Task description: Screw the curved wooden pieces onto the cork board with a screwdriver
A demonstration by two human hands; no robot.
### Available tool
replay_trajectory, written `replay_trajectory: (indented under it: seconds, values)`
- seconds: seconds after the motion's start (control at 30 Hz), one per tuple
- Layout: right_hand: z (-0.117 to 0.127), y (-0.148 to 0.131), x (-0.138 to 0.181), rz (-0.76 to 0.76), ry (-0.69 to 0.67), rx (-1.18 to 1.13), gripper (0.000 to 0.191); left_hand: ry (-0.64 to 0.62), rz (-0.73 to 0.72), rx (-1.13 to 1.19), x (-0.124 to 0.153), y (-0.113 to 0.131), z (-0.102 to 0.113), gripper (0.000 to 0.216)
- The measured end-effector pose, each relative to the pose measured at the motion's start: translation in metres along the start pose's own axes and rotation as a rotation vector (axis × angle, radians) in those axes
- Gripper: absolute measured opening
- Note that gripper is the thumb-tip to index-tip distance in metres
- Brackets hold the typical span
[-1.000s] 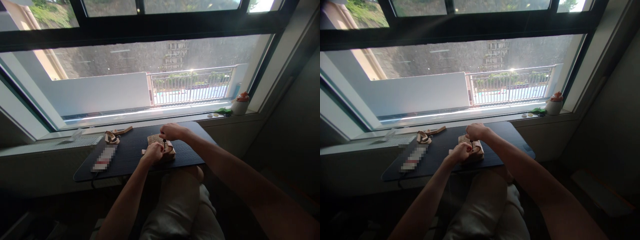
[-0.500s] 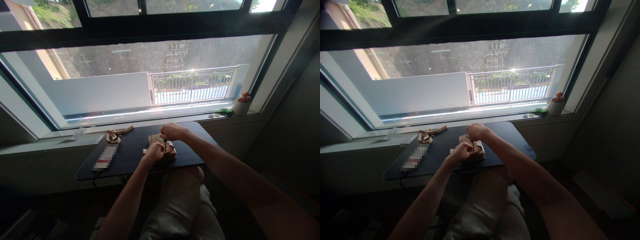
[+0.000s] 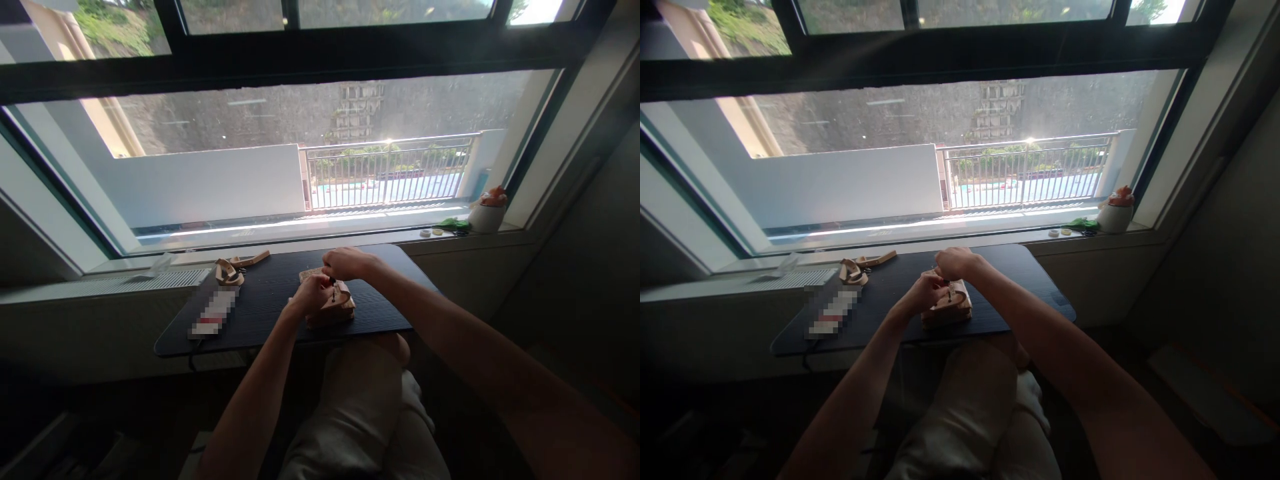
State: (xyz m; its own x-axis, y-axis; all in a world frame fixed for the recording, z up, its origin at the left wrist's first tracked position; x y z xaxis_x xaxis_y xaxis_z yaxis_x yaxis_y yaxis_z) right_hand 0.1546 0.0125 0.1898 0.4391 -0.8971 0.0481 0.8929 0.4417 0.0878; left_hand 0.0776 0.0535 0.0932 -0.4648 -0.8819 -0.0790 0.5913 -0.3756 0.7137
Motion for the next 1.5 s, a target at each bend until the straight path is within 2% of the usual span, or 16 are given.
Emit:
replay_trajectory:
  seconds: [0.2,0.4,0.57,0.8,1.0,1.17,1.3,1.5]
  values:
    - [0.003,0.000,0.001,0.004,-0.018,-0.001,0.032,-0.008,-0.019,0.011,0.004,-0.001,-0.016,0.039]
    - [0.014,-0.004,0.007,0.044,-0.045,-0.001,0.026,-0.085,0.006,0.036,0.001,-0.009,-0.021,0.036]
    - [0.016,-0.009,0.007,0.053,-0.086,-0.003,0.027,-0.062,-0.059,0.059,0.002,-0.014,-0.027,0.020]
    - [0.007,-0.001,0.004,0.027,-0.085,0.011,0.029,-0.008,-0.065,0.004,-0.001,-0.019,-0.032,0.013]
    - [0.009,0.002,0.001,-0.012,-0.097,0.023,0.032,0.008,-0.040,0.018,-0.004,-0.019,-0.032,0.015]
    - [0.015,0.001,0.002,0.034,-0.085,0.018,0.028,0.011,-0.016,0.055,0.000,-0.014,-0.030,0.019]
    - [0.009,0.003,0.001,0.056,-0.078,0.028,0.026,0.044,-0.026,0.076,0.002,-0.013,-0.028,0.026]
    - [0.004,0.002,-0.002,0.024,-0.081,0.054,0.030,0.043,-0.015,0.046,0.001,-0.015,-0.029,0.021]
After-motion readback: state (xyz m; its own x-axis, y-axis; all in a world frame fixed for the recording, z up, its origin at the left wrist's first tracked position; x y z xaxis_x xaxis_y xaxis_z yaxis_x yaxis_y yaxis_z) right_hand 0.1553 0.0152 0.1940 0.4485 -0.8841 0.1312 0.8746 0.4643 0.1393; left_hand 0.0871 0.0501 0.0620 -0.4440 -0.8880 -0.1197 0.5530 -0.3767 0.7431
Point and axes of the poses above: each hand's wrist, its own x-axis away from the middle knuckle, its own z-axis out of the back of the hand, y = z × x, the point moved 5 cm from there along -x, towards the middle knuckle, and after that the axes turned 13 degrees about z, right-handed, at the moved point
